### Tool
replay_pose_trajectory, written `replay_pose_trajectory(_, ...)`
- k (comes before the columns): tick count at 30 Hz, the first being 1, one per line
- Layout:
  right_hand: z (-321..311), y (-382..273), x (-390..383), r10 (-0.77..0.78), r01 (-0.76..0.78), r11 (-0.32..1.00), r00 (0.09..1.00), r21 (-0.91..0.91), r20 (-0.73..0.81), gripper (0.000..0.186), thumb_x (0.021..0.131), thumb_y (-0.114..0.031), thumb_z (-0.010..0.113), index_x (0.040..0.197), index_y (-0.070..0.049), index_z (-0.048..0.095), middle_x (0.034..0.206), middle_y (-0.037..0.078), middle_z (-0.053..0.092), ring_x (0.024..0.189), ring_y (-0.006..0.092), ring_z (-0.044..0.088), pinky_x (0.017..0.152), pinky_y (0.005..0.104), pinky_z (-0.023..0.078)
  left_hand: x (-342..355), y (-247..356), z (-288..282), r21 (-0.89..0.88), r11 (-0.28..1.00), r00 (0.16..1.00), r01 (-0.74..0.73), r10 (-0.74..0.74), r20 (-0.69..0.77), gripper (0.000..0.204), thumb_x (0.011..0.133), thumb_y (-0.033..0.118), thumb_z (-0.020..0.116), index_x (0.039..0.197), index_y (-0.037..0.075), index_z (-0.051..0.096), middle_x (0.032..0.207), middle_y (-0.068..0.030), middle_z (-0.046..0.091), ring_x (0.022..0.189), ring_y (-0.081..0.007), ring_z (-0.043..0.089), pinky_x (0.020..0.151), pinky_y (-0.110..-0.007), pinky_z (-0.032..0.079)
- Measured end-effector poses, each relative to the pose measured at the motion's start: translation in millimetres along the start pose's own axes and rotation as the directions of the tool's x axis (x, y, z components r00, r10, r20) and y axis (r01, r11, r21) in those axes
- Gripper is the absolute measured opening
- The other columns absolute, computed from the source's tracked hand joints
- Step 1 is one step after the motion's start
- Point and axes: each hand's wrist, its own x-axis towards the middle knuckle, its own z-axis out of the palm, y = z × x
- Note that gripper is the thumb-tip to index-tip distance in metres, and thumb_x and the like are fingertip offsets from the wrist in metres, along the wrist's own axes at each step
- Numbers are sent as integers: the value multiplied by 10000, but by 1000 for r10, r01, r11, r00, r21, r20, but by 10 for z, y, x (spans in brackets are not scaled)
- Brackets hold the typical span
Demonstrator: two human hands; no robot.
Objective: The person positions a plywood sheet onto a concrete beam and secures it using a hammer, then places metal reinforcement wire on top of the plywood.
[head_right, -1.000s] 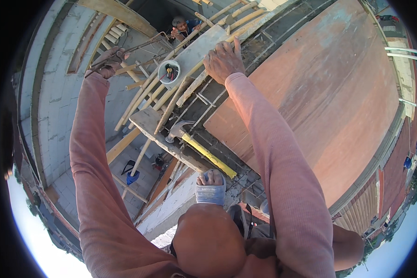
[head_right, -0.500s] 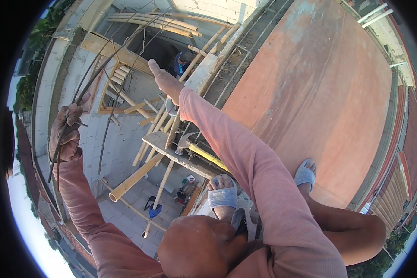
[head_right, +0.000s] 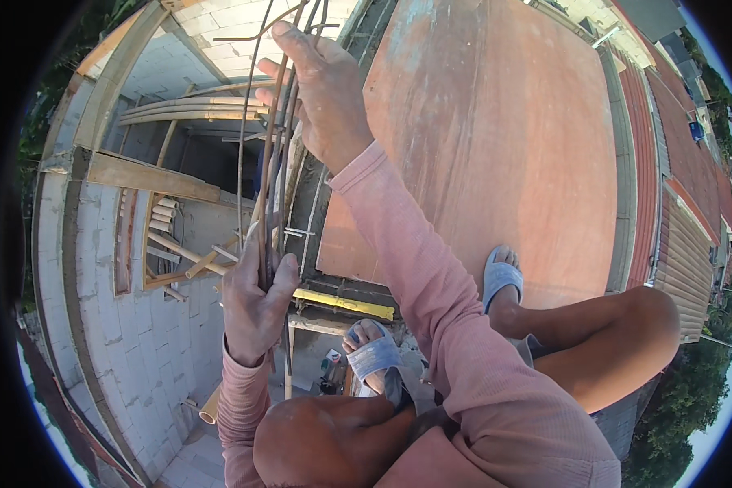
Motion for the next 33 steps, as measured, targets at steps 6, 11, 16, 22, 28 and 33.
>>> replay_pose_trajectory(6,-1426,-399,-77,37,-71,994,930,-81,-365,95,947,-142,565,930,-74,500,714,1,478,446,56,397,355,217,321,416,-280,1499,-22,952,951,-306,306,31,498,886,68,583,1361,-42,476,652,-128,518,573,-236,559,572,-361,457)
replay_pose_trajectory(11,-2587,-276,-196,138,-109,989,909,96,-394,43,963,-126,511,942,-91,525,677,-16,457,416,63,336,341,210,265,571,-630,2519,100,948,952,-303,298,65,529,904,117,565,1373,-80,419,823,-237,652,756,-436,647,694,-507,525)
replay_pose_trajectory(16,-3493,-150,-420,236,-161,953,925,256,-298,117,991,-145,470,977,-74,563,665,-4,455,424,73,336,344,233,291,634,-642,3092,159,965,949,-209,161,270,542,933,185,520,1391,-71,387,889,-274,673,819,-442,667,781,-523,523)
replay_pose_trajectory(22,-3800,123,-275,236,-542,810,653,-226,-720,243,1017,-289,500,965,-72,596,734,18,554,484,128,466,444,228,416,776,-1105,3330,80,992,907,-101,59,417,558,957,276,528,1385,-68,423,1088,-327,643,1012,-455,635,991,-513,449)
replay_pose_trajectory(28,-4439,-87,-573,-44,-529,774,501,-346,-864,238,984,-290,573,934,-61,613,667,-14,479,475,110,416,440,219,370,982,-913,2887,-65,991,836,-116,133,533,535,1004,385,489,1314,-48,536,1298,-287,579,1202,-443,557,1024,-483,441)
replay_pose_trajectory(33,-4060,-144,-875,-66,-444,822,548,-357,-834,211,991,-263,573,965,-55,604,632,-57,403,463,60,348,396,220,272,946,-1496,2537,-4,1000,975,9,-8,221,528,1021,404,454,1310,-28,547,1326,-257,573,1232,-424,545,1054,-470,422)
